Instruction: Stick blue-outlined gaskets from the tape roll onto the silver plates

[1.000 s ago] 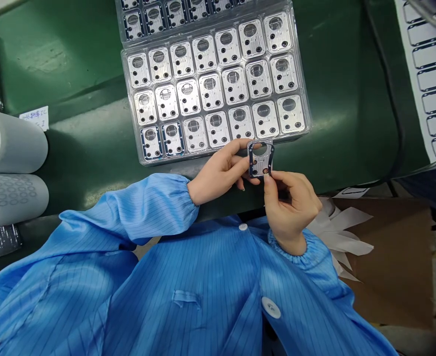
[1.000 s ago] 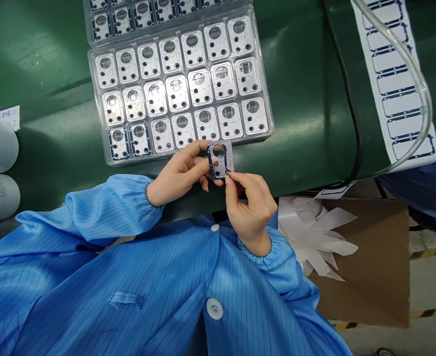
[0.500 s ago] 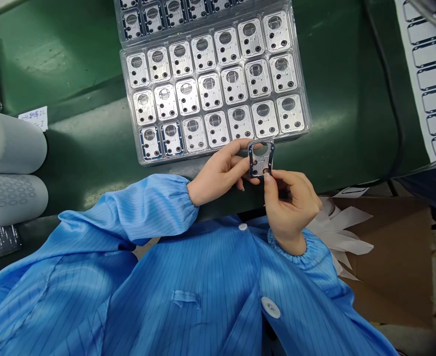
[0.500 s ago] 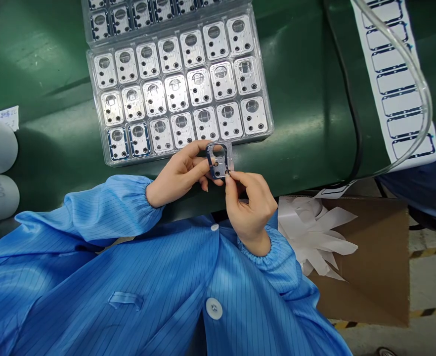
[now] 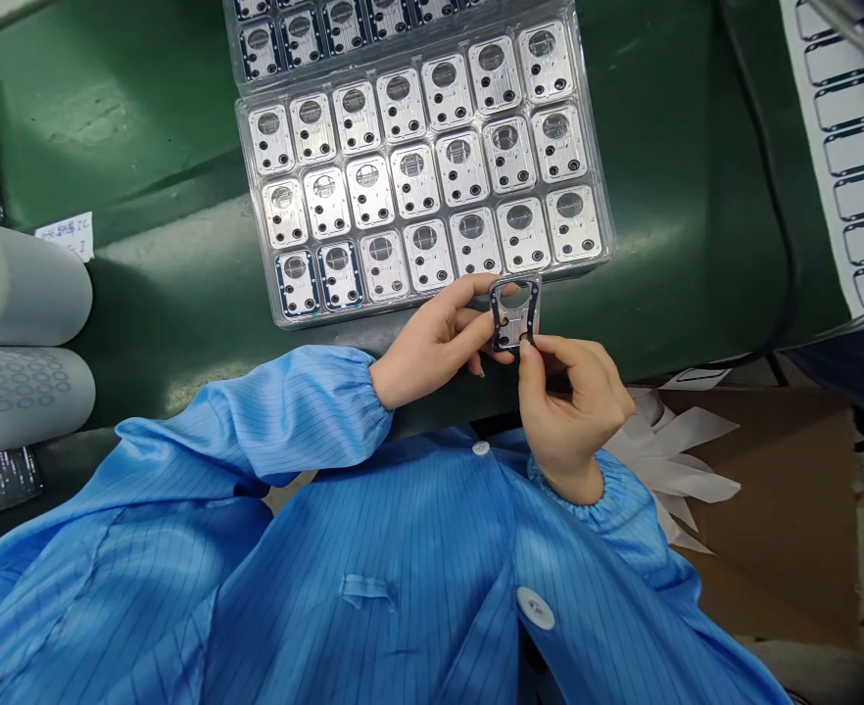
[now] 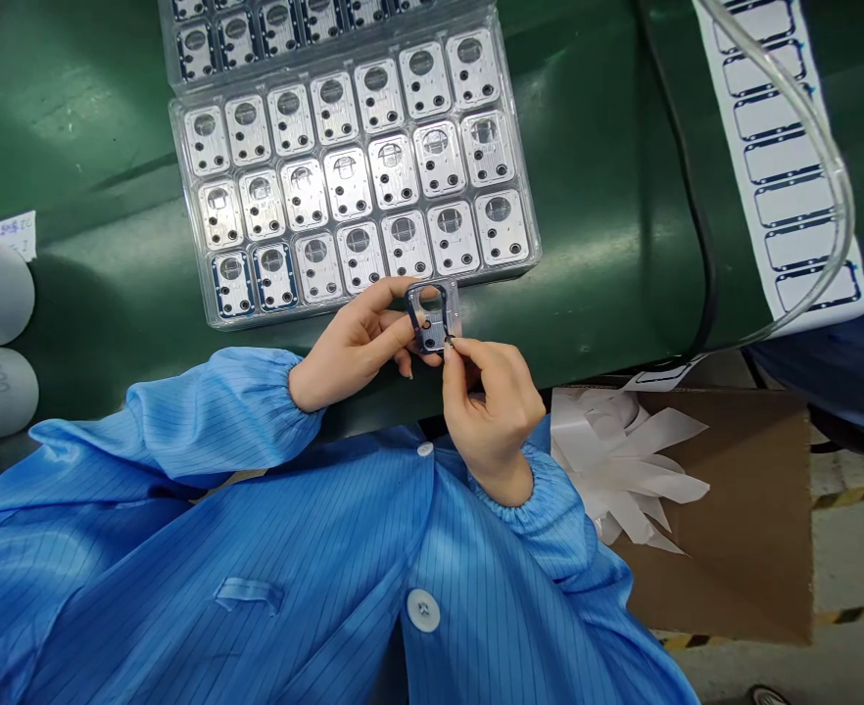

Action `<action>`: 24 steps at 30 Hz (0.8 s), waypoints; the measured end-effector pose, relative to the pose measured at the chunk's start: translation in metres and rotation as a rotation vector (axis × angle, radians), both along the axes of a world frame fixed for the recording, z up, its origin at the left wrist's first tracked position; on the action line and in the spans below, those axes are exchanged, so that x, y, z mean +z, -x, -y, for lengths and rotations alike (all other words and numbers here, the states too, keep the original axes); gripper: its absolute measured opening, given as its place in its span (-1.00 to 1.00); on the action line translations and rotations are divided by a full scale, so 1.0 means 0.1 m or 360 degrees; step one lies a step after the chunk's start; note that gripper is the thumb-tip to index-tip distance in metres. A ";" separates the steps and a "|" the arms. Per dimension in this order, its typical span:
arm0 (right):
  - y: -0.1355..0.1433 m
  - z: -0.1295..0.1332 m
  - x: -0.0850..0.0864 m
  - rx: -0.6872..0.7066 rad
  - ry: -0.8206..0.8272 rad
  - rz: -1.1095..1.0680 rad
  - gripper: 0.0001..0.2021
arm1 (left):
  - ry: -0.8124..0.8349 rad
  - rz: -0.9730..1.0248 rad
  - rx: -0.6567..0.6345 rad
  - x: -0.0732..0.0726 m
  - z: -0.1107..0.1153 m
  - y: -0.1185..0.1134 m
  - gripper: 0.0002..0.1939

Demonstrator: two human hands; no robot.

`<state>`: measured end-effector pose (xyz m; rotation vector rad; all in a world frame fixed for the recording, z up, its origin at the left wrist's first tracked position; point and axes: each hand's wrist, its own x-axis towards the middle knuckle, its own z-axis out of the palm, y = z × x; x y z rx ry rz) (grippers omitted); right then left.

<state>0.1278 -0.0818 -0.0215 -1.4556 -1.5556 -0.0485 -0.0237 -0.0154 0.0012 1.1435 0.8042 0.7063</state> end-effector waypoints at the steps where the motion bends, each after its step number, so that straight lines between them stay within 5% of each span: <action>1: 0.00 0.00 0.00 -0.0001 -0.0006 0.0019 -0.91 | 0.0001 -0.0002 0.0005 0.00 0.00 0.00 -0.69; 13: -0.05 0.12 0.15 0.0135 0.0180 0.0312 -0.67 | 0.0081 -0.0025 0.0074 0.03 -0.01 -0.01 -0.68; 24: -0.09 0.15 0.20 0.0085 0.0302 0.0269 -0.64 | 0.0076 -0.0012 0.0063 0.01 -0.02 0.00 -0.62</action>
